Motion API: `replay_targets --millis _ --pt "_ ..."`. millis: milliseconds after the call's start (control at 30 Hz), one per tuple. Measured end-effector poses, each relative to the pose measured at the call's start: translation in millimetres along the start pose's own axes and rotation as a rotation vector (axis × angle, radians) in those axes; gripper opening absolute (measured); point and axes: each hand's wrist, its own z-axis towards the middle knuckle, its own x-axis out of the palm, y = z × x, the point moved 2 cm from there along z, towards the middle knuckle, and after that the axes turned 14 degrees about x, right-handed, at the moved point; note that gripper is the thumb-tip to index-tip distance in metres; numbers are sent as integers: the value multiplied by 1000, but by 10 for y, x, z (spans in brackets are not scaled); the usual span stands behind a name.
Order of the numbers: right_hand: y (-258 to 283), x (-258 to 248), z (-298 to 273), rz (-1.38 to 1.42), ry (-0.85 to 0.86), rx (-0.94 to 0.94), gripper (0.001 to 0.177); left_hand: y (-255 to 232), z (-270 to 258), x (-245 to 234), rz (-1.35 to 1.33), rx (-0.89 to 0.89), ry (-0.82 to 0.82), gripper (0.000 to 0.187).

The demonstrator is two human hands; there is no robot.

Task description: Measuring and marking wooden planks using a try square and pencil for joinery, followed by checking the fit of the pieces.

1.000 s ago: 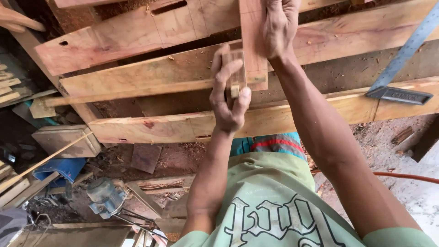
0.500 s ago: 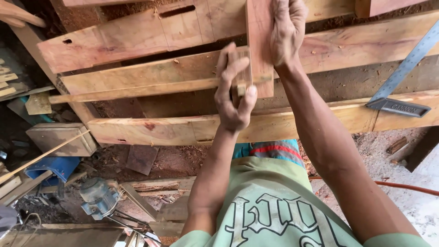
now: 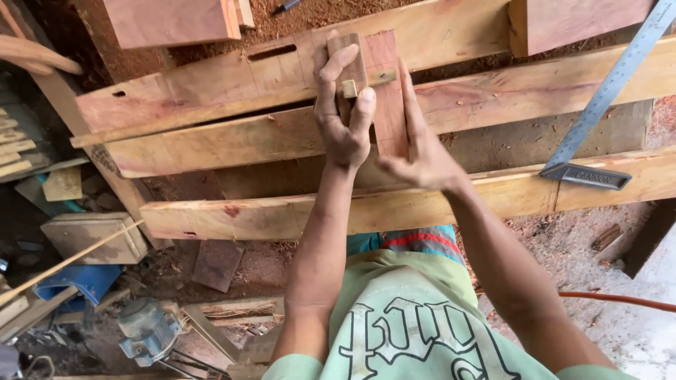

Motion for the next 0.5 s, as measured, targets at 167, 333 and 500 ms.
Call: replay_targets --millis 167,333,500 --pt "-29 168 -76 -190 -97 117 118 6 -11 -39 -8 4 21 42" --pt "16 203 -97 -209 -161 128 108 -105 -257 -66 -22 101 -2 38" --pt "-120 224 -123 -164 -154 116 108 148 215 22 10 8 15 40"
